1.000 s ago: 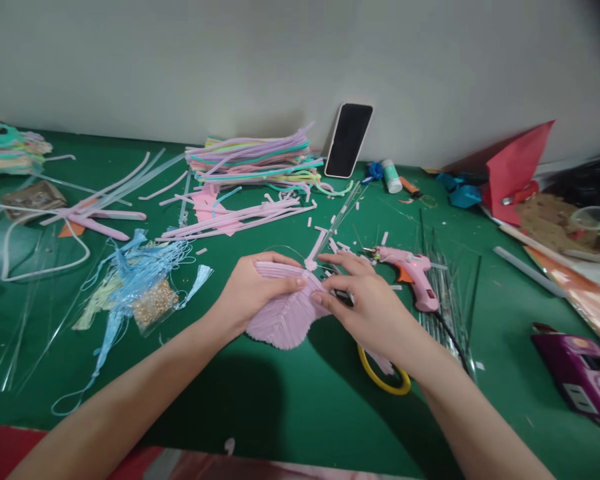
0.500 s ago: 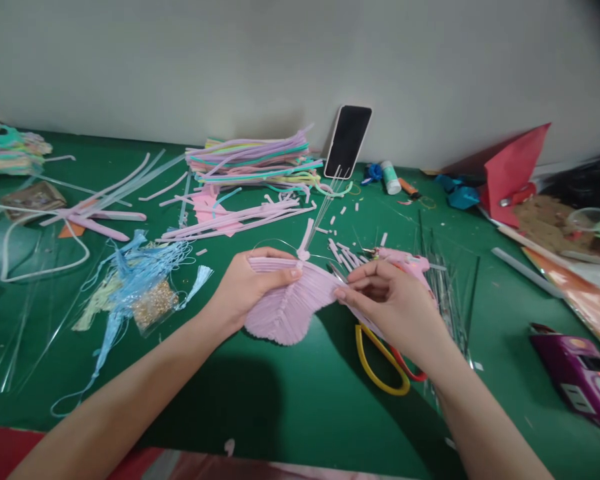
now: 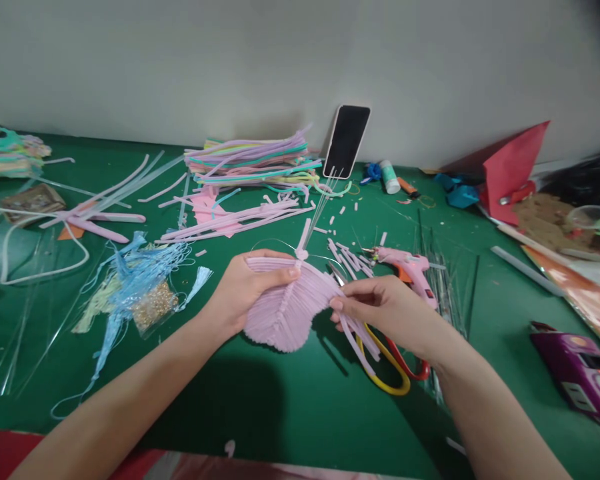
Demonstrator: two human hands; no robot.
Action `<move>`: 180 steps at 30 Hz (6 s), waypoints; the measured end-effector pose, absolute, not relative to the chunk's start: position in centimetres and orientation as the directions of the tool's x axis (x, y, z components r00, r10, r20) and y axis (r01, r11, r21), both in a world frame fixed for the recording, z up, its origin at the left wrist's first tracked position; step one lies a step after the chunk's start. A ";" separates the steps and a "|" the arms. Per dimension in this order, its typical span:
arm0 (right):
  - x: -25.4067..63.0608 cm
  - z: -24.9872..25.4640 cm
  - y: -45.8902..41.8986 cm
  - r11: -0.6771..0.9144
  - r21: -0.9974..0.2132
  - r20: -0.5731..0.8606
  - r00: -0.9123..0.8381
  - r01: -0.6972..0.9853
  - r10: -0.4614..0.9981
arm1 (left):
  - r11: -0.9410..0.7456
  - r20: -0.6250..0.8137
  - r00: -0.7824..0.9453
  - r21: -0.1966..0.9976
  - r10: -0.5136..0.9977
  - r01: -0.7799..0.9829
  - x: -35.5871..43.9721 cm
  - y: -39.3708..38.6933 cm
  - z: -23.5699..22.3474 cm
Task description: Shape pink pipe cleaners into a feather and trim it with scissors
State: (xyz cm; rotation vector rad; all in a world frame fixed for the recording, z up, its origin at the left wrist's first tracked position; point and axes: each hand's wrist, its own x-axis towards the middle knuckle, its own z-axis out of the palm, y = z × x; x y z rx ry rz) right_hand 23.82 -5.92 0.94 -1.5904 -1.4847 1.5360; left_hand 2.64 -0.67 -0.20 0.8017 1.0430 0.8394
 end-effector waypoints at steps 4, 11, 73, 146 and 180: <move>24.0 0.9 -5.9 -0.243 -0.822 -0.419 -0.259 0.514 0.870 | 0.453 -0.404 0.239 0.866 0.883 -0.210 2.7 -1.3 -0.5; 24.2 0.8 -5.4 -0.237 -0.810 -0.491 -0.401 0.536 0.773 | 0.623 -0.552 0.322 0.760 0.769 -0.183 0.7 -2.3 -1.8; 26.3 -0.6 -3.7 -0.305 -0.935 -0.356 -0.499 0.183 0.790 | 0.670 -0.495 0.516 0.705 0.699 -0.233 -0.1 -1.3 -2.1; 20.7 -2.2 -8.7 0.195 -0.394 -0.005 -0.214 0.898 0.977 | -0.836 0.069 0.846 0.216 0.529 0.505 -2.6 -4.7 -4.9; 21.7 -0.3 -3.5 -0.807 -0.418 -0.776 -0.625 0.417 0.079 | -0.883 0.176 0.870 0.189 0.461 0.430 -3.2 -4.4 -5.0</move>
